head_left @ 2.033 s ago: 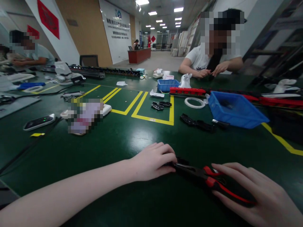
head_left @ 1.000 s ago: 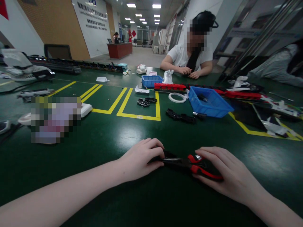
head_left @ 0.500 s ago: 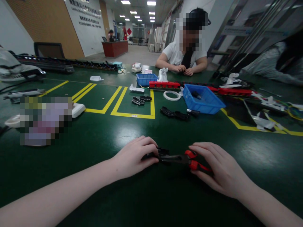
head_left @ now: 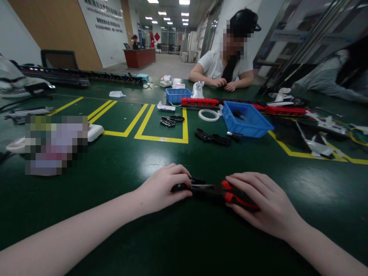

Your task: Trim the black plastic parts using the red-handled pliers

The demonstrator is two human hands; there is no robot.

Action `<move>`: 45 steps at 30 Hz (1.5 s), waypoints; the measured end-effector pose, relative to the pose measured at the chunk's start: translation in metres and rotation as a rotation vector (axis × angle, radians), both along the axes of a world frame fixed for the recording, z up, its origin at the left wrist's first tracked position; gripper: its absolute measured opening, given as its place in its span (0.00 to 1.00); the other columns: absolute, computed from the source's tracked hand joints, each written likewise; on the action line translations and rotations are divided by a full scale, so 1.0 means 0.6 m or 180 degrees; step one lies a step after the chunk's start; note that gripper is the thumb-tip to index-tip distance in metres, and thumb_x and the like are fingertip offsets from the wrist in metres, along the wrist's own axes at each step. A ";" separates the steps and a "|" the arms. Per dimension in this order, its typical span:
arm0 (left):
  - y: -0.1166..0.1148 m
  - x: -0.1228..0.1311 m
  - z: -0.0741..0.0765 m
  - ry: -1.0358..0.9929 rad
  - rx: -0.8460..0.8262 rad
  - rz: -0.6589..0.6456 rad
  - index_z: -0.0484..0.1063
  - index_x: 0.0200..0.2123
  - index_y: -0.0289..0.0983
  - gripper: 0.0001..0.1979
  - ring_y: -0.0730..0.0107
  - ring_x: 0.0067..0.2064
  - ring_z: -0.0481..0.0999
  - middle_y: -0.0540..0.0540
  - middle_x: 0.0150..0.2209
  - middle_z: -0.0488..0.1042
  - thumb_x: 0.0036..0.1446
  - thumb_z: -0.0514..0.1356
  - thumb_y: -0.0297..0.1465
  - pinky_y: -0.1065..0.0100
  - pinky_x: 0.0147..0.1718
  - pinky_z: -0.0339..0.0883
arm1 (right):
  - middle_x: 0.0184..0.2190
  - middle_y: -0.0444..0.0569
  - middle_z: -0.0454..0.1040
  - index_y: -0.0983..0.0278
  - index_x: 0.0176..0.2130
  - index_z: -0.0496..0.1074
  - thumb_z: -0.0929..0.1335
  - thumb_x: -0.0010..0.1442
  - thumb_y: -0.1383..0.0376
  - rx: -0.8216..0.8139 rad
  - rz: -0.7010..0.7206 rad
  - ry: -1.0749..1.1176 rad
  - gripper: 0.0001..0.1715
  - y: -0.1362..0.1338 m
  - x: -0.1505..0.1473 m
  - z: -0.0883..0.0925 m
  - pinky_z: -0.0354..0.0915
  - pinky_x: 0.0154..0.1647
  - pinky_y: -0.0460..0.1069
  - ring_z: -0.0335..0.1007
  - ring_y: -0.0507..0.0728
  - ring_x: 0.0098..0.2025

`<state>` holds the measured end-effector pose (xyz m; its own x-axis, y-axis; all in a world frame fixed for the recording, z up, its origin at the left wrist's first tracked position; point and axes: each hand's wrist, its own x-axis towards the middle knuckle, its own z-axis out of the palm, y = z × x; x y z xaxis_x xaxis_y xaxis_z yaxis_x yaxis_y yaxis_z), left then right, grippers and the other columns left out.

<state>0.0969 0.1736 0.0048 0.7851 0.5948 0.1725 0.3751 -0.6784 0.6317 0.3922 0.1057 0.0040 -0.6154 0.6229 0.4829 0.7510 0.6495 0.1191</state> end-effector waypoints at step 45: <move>0.002 -0.002 -0.014 0.0172 0.0612 -0.0084 0.74 0.43 0.40 0.06 0.61 0.51 0.74 0.47 0.54 0.74 0.63 0.61 0.30 0.57 0.49 0.68 | 0.44 0.57 0.75 0.64 0.53 0.67 0.70 0.59 0.58 -0.0082 -0.0250 0.0000 0.24 0.000 -0.006 0.000 0.69 0.40 0.56 0.72 0.63 0.43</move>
